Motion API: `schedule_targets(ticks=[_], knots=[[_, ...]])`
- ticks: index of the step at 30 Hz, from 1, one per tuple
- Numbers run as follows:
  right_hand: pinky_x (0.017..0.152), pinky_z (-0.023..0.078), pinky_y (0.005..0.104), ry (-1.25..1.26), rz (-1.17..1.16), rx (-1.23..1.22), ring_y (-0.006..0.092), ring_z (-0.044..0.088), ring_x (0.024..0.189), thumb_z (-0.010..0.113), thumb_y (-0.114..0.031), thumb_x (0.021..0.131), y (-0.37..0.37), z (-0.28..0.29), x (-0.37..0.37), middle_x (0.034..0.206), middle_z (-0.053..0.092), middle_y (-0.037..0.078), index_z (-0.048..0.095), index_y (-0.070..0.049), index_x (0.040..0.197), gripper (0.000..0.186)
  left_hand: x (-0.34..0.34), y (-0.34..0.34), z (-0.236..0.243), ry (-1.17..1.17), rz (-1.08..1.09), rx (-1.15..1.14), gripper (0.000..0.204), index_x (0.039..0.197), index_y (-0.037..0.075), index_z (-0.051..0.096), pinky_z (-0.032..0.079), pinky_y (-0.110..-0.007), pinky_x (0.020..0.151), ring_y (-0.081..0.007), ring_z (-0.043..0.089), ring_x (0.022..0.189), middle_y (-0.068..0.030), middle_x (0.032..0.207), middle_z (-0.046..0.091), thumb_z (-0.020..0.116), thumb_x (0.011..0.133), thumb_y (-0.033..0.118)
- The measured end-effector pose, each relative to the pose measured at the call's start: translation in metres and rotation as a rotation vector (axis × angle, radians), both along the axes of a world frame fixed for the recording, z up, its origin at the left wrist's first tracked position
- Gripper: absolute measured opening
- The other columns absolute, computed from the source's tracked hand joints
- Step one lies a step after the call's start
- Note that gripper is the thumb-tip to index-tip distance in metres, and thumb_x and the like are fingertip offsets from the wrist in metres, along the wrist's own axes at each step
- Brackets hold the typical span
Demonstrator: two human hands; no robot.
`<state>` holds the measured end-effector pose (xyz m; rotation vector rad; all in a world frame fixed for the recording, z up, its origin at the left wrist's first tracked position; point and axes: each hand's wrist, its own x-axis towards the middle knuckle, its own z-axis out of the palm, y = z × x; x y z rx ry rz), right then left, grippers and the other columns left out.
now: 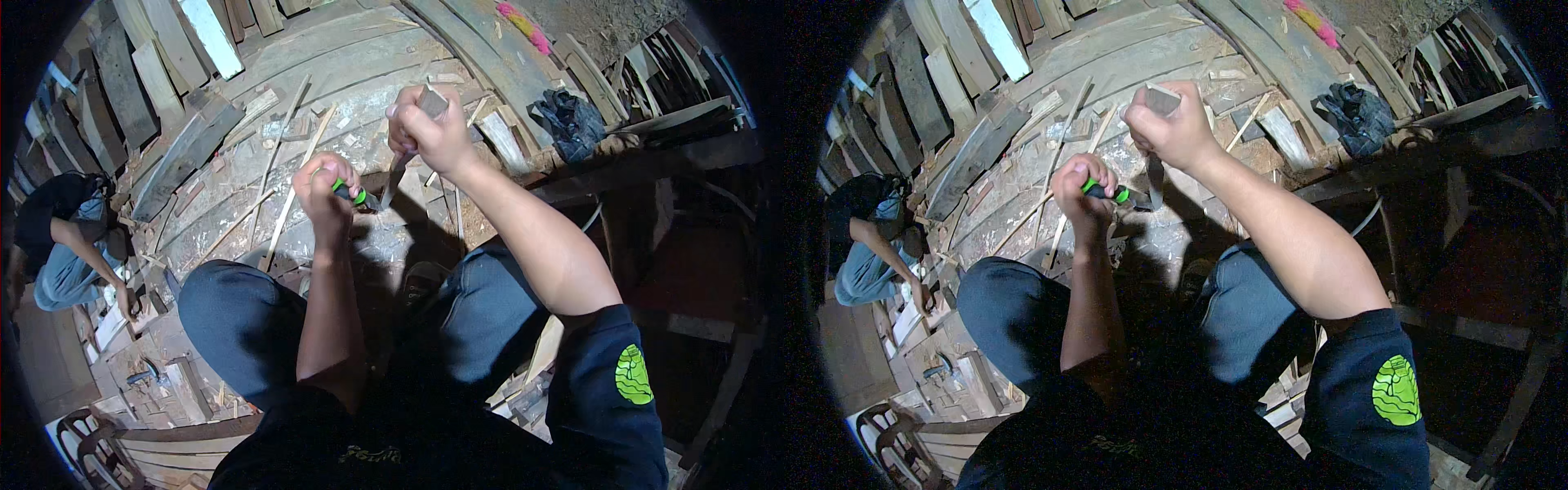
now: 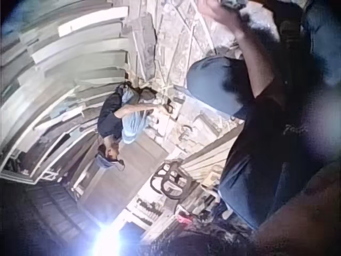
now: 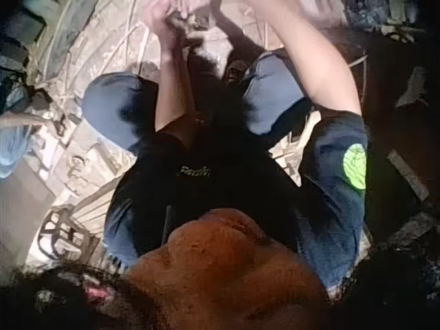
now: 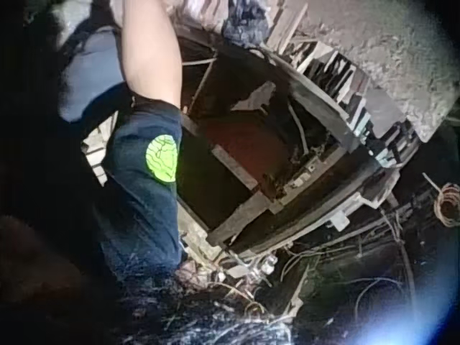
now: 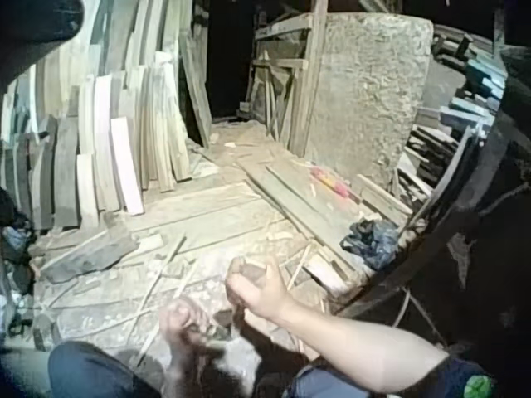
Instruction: Using a chisel to shape and carve a thin piece of wood while sitting on a workshop floor.
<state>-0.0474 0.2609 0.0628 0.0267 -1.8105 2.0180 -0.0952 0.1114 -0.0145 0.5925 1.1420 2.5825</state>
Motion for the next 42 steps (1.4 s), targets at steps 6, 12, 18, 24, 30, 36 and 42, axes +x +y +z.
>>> schedule_targets(ticks=[6,12,18,24,30,36,42], knots=[[0.043,0.036,0.0287,0.033,-0.024,0.057,0.0125,0.041,0.043,0.053,-0.007,0.088,-0.003,-0.001,0.005,0.051,0.045,0.005,0.047,-0.003,0.064,0.025,0.017,0.000,0.006,0.062,0.021,-0.138,0.024,0.065,-0.002,0.048,0.034,-0.025,0.046,-0.0118,0.043,0.047,-0.0081,0.059,0.050,0.047,0.080,0.016],[0.041,0.034,0.0289,-0.005,0.008,0.000,0.0119,0.039,0.042,0.054,-0.007,0.088,-0.003,-0.002,0.001,0.050,0.043,0.004,0.042,-0.003,0.060,0.031,0.014,-0.002,0.018,0.055,-0.003,-0.038,0.024,0.064,-0.002,0.049,0.035,-0.026,0.046,-0.0118,0.044,0.048,-0.0064,0.059,0.050,0.053,0.078,0.017],[0.044,0.038,0.0253,-0.048,0.015,-0.060,0.0094,0.050,0.046,0.060,-0.005,0.086,0.000,-0.003,0.009,0.054,0.053,0.002,0.053,-0.002,0.062,0.024,0.010,0.006,-0.010,0.010,-0.076,-0.172,0.023,0.065,-0.002,0.051,0.035,-0.025,0.048,-0.0098,0.045,0.050,-0.0050,0.058,0.050,0.053,0.079,0.016],[0.043,0.039,0.0262,-0.002,-0.011,-0.114,0.0107,0.048,0.045,0.058,-0.001,0.085,0.005,0.002,0.009,0.053,0.051,0.003,0.051,-0.002,0.063,0.024,0.016,0.002,0.011,0.067,-0.052,-0.094,0.019,0.065,-0.002,0.051,0.035,-0.024,0.048,-0.0087,0.045,0.050,-0.0046,0.058,0.051,0.052,0.077,0.013],[0.042,0.038,0.0263,-0.040,-0.005,-0.079,0.0099,0.048,0.045,0.059,-0.002,0.085,-0.006,0.000,0.012,0.051,0.050,0.003,0.050,-0.002,0.058,0.028,0.014,0.004,-0.019,-0.021,-0.031,-0.152,0.018,0.065,-0.001,0.052,0.035,-0.023,0.047,-0.0083,0.044,0.050,-0.0040,0.057,0.051,0.052,0.076,0.013],[0.044,0.039,0.0255,-0.013,0.021,-0.049,0.0087,0.048,0.045,0.060,-0.004,0.084,-0.011,-0.001,0.006,0.052,0.052,0.002,0.053,-0.001,0.059,0.027,0.009,-0.002,-0.009,-0.031,0.025,-0.260,0.024,0.063,-0.001,0.046,0.036,-0.026,0.048,-0.0140,0.044,0.050,-0.0070,0.060,0.045,0.050,0.079,0.016],[0.045,0.040,0.0255,-0.013,0.004,-0.043,0.0094,0.049,0.046,0.060,-0.005,0.084,-0.013,-0.002,0.005,0.053,0.053,0.002,0.053,-0.002,0.059,0.027,-0.005,-0.011,-0.023,-0.028,0.289,-0.145,0.023,0.065,-0.002,0.047,0.037,-0.028,0.048,-0.0138,0.044,0.049,-0.0074,0.057,0.046,0.045,0.080,0.016]])
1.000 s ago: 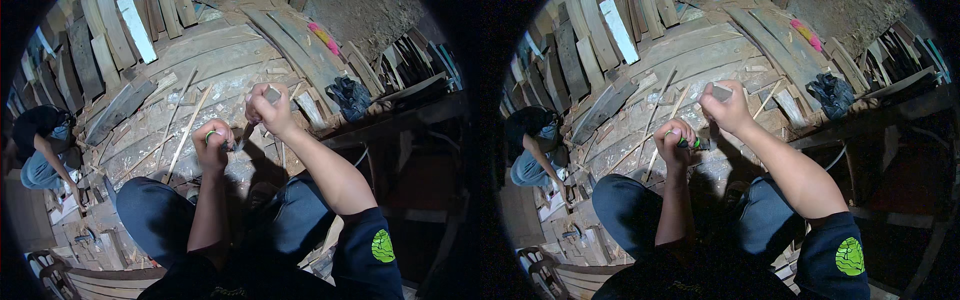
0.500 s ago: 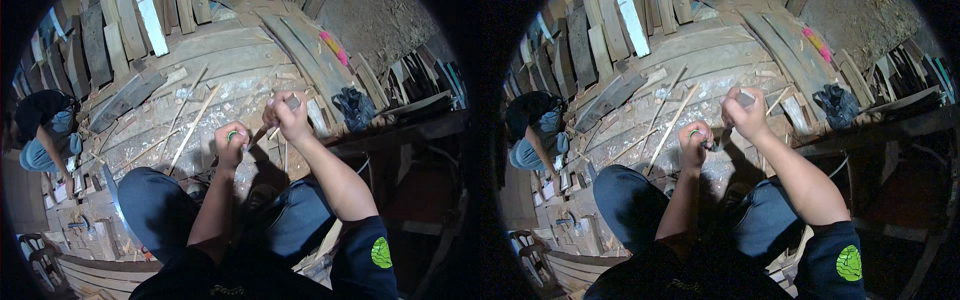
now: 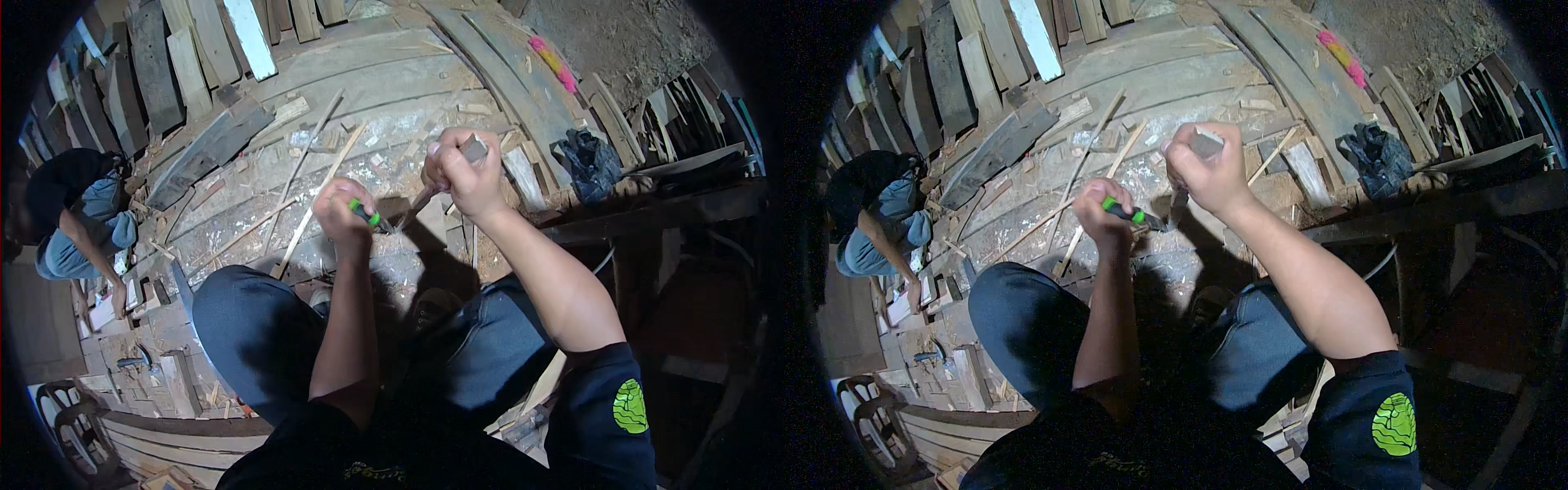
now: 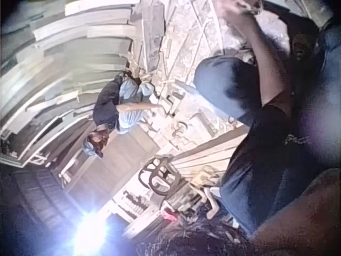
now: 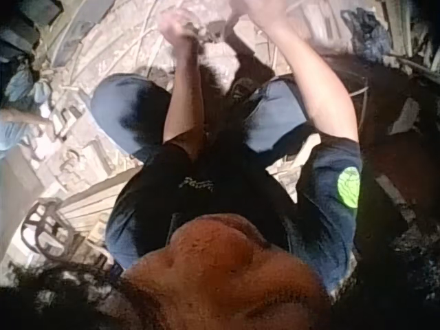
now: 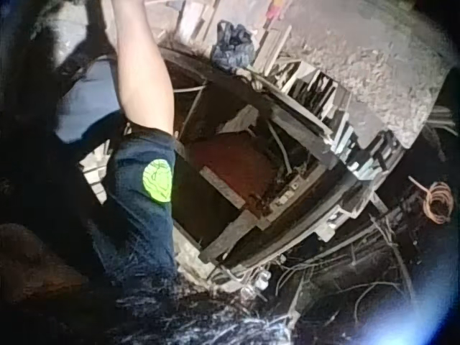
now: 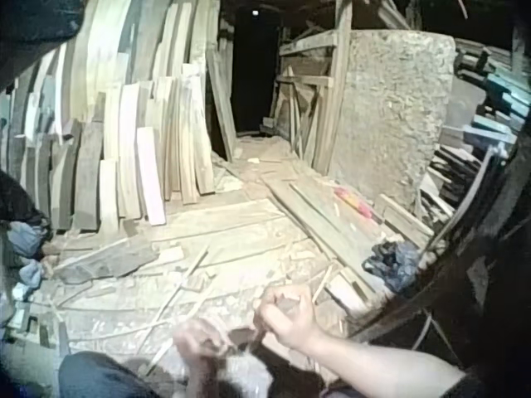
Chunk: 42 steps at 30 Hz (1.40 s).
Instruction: Using a chisel to shape and carve a thin piece of wood while sitting on a workshop floor.
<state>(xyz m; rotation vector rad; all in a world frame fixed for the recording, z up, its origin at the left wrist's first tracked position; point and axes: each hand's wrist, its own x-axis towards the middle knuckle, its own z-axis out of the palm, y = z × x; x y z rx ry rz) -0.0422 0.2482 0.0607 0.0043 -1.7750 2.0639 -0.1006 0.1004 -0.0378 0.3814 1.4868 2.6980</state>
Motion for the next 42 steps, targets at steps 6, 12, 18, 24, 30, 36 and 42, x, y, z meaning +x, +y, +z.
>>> schedule_targets(ticks=[6,12,18,24,30,36,42], knots=[[0.043,0.038,0.0264,-0.002,-0.045,-0.045,0.0111,0.049,0.045,0.059,-0.005,0.084,0.008,0.003,-0.002,0.052,0.051,0.003,0.052,-0.002,0.059,0.026,-0.015,-0.013,-0.010,-0.233,0.303,0.193,0.026,0.064,-0.001,0.048,0.038,-0.029,0.046,-0.0172,0.044,0.045,-0.0090,0.055,0.045,0.043,0.082,0.018],[0.042,0.039,0.0270,0.051,-0.036,0.050,0.0110,0.048,0.043,0.059,-0.006,0.084,0.000,0.009,-0.009,0.052,0.051,0.003,0.053,-0.002,0.060,0.025,0.005,-0.005,0.033,0.118,-0.107,0.135,0.025,0.063,-0.003,0.047,0.036,-0.026,0.043,-0.0132,0.043,0.045,-0.0073,0.056,0.046,0.046,0.080,0.015],[0.041,0.040,0.0262,0.021,-0.061,0.075,0.0108,0.049,0.042,0.057,-0.007,0.085,0.005,0.003,-0.002,0.051,0.052,0.003,0.054,-0.002,0.061,0.025,0.016,0.001,0.031,0.154,-0.270,0.018,0.023,0.063,-0.001,0.048,0.034,-0.025,0.044,-0.0103,0.042,0.046,-0.0057,0.056,0.048,0.051,0.077,0.017],[0.043,0.041,0.0253,0.035,0.015,0.020,0.0085,0.052,0.046,0.060,-0.008,0.085,0.003,-0.003,-0.007,0.054,0.056,0.001,0.057,-0.004,0.063,0.023,0.018,0.006,0.029,0.098,-0.339,-0.042,0.023,0.062,-0.001,0.049,0.034,-0.024,0.045,-0.0089,0.043,0.048,-0.0043,0.057,0.049,0.052,0.076,0.017],[0.043,0.035,0.0280,0.026,-0.070,0.083,0.0115,0.039,0.043,0.053,-0.006,0.088,-0.008,0.013,-0.006,0.050,0.043,0.005,0.043,-0.003,0.058,0.032,0.011,0.014,0.003,0.075,-0.378,-0.098,0.016,0.065,-0.002,0.051,0.035,-0.023,0.047,-0.0086,0.044,0.050,-0.0039,0.058,0.049,0.049,0.075,0.011],[0.042,0.041,0.0260,0.061,-0.021,0.032,0.0101,0.050,0.045,0.057,-0.005,0.086,0.003,0.003,0.001,0.053,0.053,0.003,0.053,-0.002,0.062,0.024,-0.013,0.007,-0.017,-0.017,-0.036,0.030,0.021,0.062,0.000,0.046,0.035,-0.026,0.043,-0.0129,0.042,0.046,-0.0083,0.056,0.048,0.041,0.080,0.009],[0.042,0.035,0.0292,0.045,-0.041,0.110,0.0123,0.040,0.042,0.051,-0.006,0.089,-0.004,0.000,0.002,0.050,0.043,0.005,0.043,-0.003,0.059,0.031,-0.002,0.000,-0.017,-0.065,0.060,0.139,0.020,0.063,-0.001,0.046,0.035,-0.026,0.042,-0.0134,0.043,0.045,-0.0074,0.055,0.046,0.041,0.081,0.005]])
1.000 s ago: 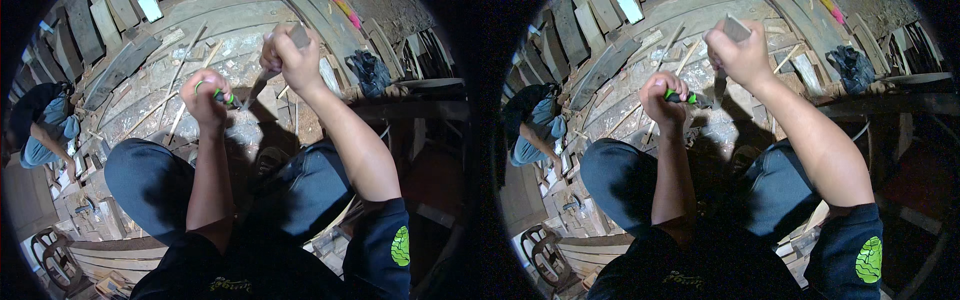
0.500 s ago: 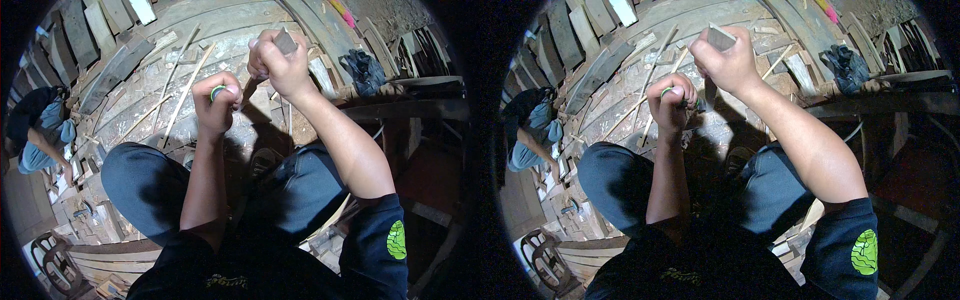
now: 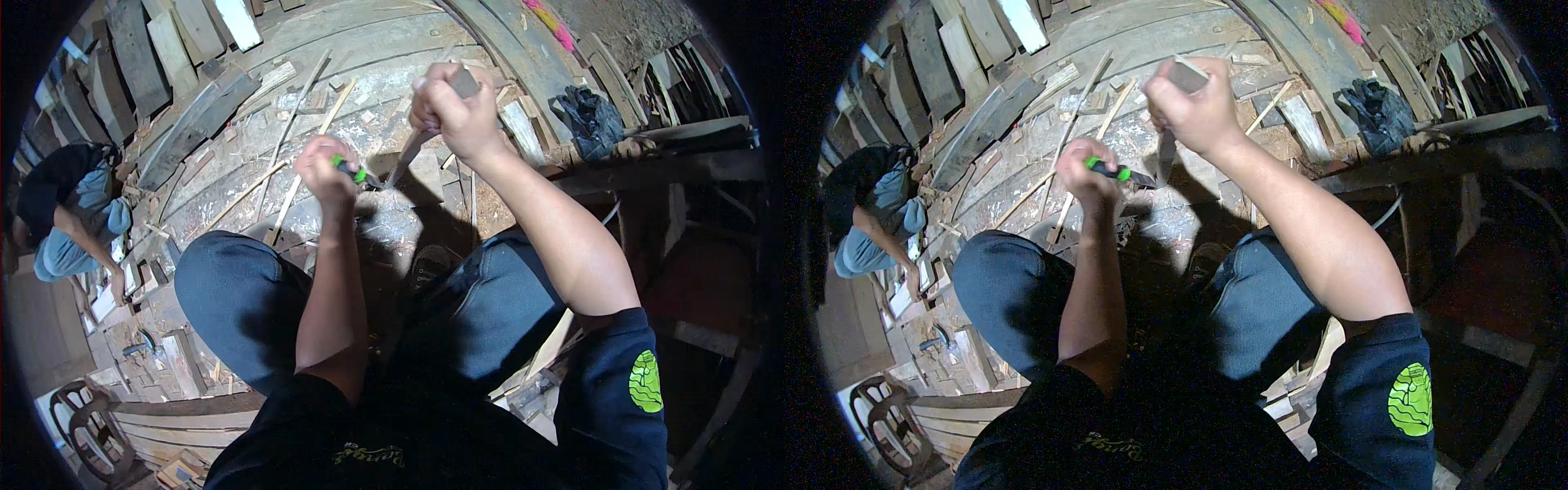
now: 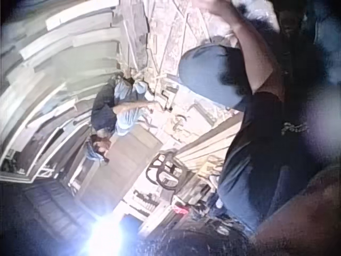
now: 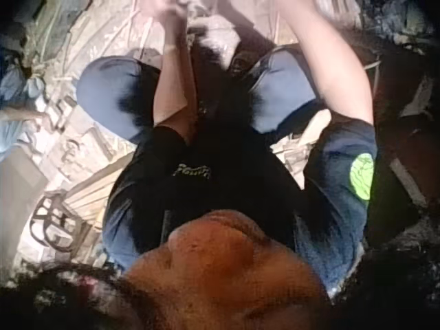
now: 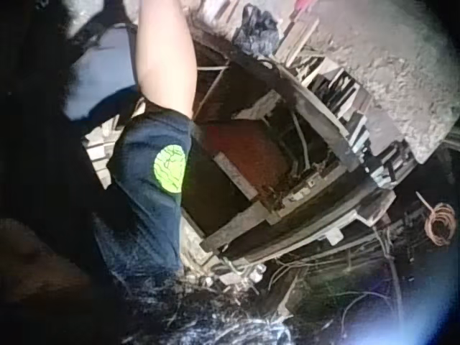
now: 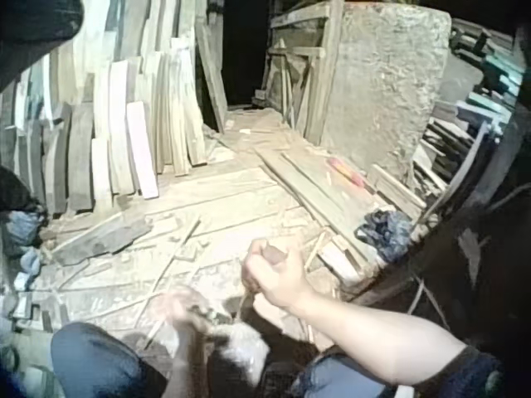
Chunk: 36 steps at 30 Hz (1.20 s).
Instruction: Using a chisel to shape and carve a thin piece of wood while sitting on a workshop floor.
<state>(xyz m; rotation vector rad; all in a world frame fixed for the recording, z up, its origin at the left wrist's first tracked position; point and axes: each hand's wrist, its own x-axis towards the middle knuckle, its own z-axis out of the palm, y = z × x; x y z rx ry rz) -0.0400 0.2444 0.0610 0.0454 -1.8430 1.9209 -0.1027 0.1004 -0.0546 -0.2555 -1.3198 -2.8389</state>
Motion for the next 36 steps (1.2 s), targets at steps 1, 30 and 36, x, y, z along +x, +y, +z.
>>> schedule_targets(ticks=[1,30,36], knots=[[0.042,0.037,0.0294,-0.016,-0.016,0.001,0.0122,0.041,0.042,0.051,-0.008,0.089,-0.003,0.001,-0.003,0.051,0.043,0.004,0.044,-0.003,0.060,0.031,0.011,0.003,0.008,0.065,-0.156,-0.091,0.018,0.063,-0.002,0.047,0.035,-0.026,0.043,-0.0127,0.043,0.046,-0.0067,0.055,0.046,0.043,0.080,0.004],[0.044,0.037,0.0304,-0.012,-0.173,-0.021,0.0129,0.040,0.043,0.054,-0.008,0.088,0.017,0.006,-0.023,0.050,0.044,0.005,0.042,-0.004,0.058,0.033,-0.004,-0.013,0.036,0.227,-0.297,0.045,0.029,0.071,0.000,0.046,0.040,-0.031,0.050,-0.0185,0.042,0.051,-0.0109,0.067,0.044,0.043,0.087,0.023],[0.041,0.039,0.0273,0.014,-0.097,-0.096,0.0116,0.046,0.041,0.056,-0.011,0.087,0.035,-0.014,-0.037,0.050,0.049,0.003,0.052,-0.006,0.064,0.024,-0.003,0.007,0.062,0.274,-0.409,-0.009,0.027,0.066,-0.005,0.051,0.037,-0.026,0.045,-0.0148,0.045,0.050,-0.0109,0.061,0.050,0.049,0.078,0.020]])
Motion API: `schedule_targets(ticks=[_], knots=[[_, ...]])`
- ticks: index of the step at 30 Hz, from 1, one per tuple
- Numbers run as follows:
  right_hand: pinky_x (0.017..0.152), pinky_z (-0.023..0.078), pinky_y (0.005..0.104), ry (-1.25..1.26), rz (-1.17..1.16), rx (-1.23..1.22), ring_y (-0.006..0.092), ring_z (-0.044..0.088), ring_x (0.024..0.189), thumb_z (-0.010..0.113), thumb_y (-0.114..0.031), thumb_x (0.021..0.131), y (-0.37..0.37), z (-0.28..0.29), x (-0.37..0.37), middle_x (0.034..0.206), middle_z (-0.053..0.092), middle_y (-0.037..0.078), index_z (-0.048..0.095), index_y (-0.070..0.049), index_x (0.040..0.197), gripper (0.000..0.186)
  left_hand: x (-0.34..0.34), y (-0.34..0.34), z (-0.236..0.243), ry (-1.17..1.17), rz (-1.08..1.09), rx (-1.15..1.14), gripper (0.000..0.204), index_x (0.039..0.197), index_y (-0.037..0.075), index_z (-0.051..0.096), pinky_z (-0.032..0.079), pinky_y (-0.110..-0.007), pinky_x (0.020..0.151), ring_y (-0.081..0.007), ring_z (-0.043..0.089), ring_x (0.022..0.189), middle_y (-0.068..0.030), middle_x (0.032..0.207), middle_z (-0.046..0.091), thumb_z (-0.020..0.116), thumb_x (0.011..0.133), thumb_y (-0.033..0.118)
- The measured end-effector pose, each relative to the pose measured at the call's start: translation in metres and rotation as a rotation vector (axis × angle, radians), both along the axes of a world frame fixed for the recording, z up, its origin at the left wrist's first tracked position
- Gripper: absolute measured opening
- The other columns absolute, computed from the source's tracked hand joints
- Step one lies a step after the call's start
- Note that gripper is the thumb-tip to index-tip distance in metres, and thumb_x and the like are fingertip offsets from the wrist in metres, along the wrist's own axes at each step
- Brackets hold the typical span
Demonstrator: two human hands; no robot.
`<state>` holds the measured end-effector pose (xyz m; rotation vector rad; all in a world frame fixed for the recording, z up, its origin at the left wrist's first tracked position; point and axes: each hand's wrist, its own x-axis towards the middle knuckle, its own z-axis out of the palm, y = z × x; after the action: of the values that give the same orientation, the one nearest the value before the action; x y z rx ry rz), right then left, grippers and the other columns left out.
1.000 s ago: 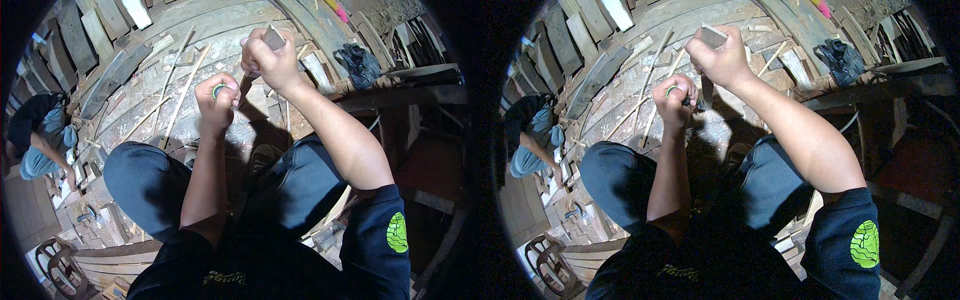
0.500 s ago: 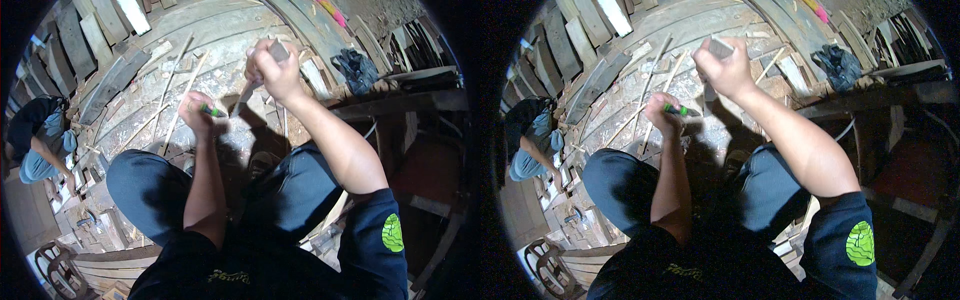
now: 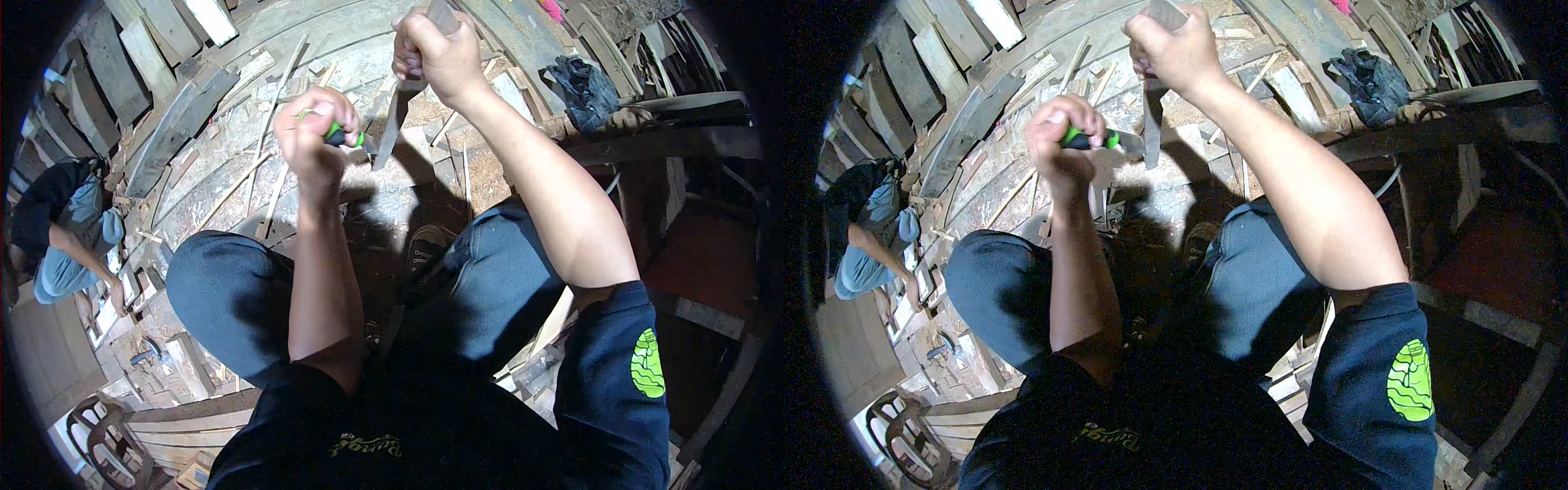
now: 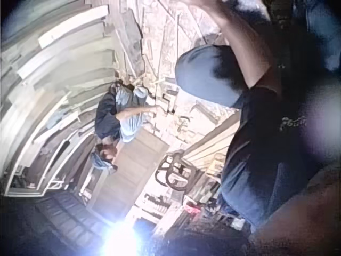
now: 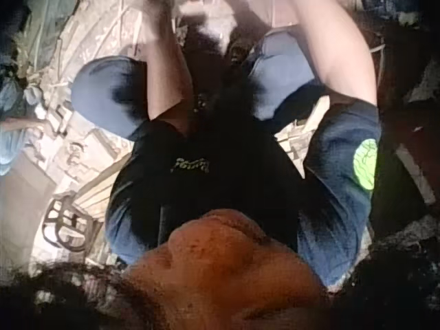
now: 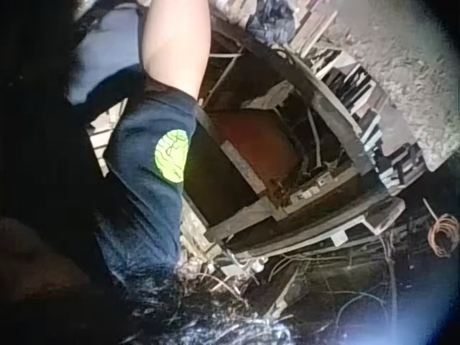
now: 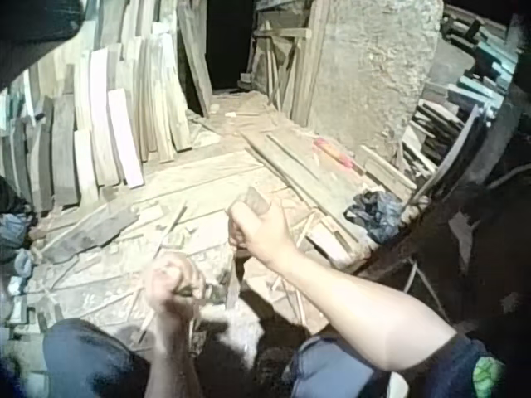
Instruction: Using a chisel to shape and carve a thin piece of wood while sitting on a workshop floor.
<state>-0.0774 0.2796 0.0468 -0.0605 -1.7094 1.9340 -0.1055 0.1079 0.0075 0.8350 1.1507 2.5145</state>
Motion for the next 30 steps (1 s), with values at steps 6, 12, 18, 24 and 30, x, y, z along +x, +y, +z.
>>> schedule_targets(ticks=[6,12,18,24,30], knots=[[0.040,0.037,0.0279,0.076,0.049,0.041,0.0118,0.044,0.039,0.054,-0.011,0.087,-0.003,0.004,0.001,0.050,0.049,0.003,0.049,-0.006,0.060,0.028,0.002,0.007,-0.027,-0.026,0.064,-0.078,0.025,0.062,-0.005,0.051,0.036,-0.026,0.045,-0.0144,0.044,0.048,-0.0122,0.059,0.052,0.047,0.076,0.015],[0.040,0.037,0.0279,0.001,0.022,-0.037,0.0121,0.043,0.040,0.053,-0.010,0.088,-0.003,0.005,0.009,0.050,0.045,0.003,0.048,-0.006,0.064,0.025,0.008,0.013,-0.037,-0.035,0.098,-0.143,0.027,0.064,-0.004,0.051,0.036,-0.027,0.043,-0.0155,0.044,0.045,-0.0110,0.056,0.050,0.048,0.079,0.018],[0.040,0.034,0.0278,0.030,0.074,-0.003,0.0118,0.040,0.041,0.051,-0.013,0.090,0.006,0.002,0.006,0.051,0.043,0.003,0.046,-0.007,0.066,0.025,-0.002,0.004,-0.017,-0.053,0.073,0.040,0.028,0.063,-0.004,0.050,0.035,-0.027,0.043,-0.0153,0.043,0.047,-0.0106,0.055,0.047,0.047,0.079,0.019],[0.039,0.029,0.0274,0.009,0.133,-0.145,0.0119,0.032,0.039,0.048,-0.013,0.088,0.027,-0.002,0.017,0.049,0.036,0.003,0.041,-0.007,0.062,0.028,-0.007,0.008,-0.032,-0.112,0.099,0.004,0.029,0.064,-0.003,0.048,0.035,-0.028,0.044,-0.0168,0.041,0.047,-0.0115,0.058,0.045,0.047,0.079,0.022],[0.039,0.029,0.0283,0.044,0.153,-0.105,0.0127,0.033,0.039,0.047,-0.013,0.089,0.016,0.004,0.019,0.049,0.037,0.005,0.042,-0.006,0.062,0.028,0.008,0.016,-0.049,-0.002,0.119,-0.241,0.021,0.062,-0.003,0.049,0.035,-0.027,0.042,-0.0121,0.043,0.046,-0.0090,0.055,0.050,0.043,0.079,0.008]])
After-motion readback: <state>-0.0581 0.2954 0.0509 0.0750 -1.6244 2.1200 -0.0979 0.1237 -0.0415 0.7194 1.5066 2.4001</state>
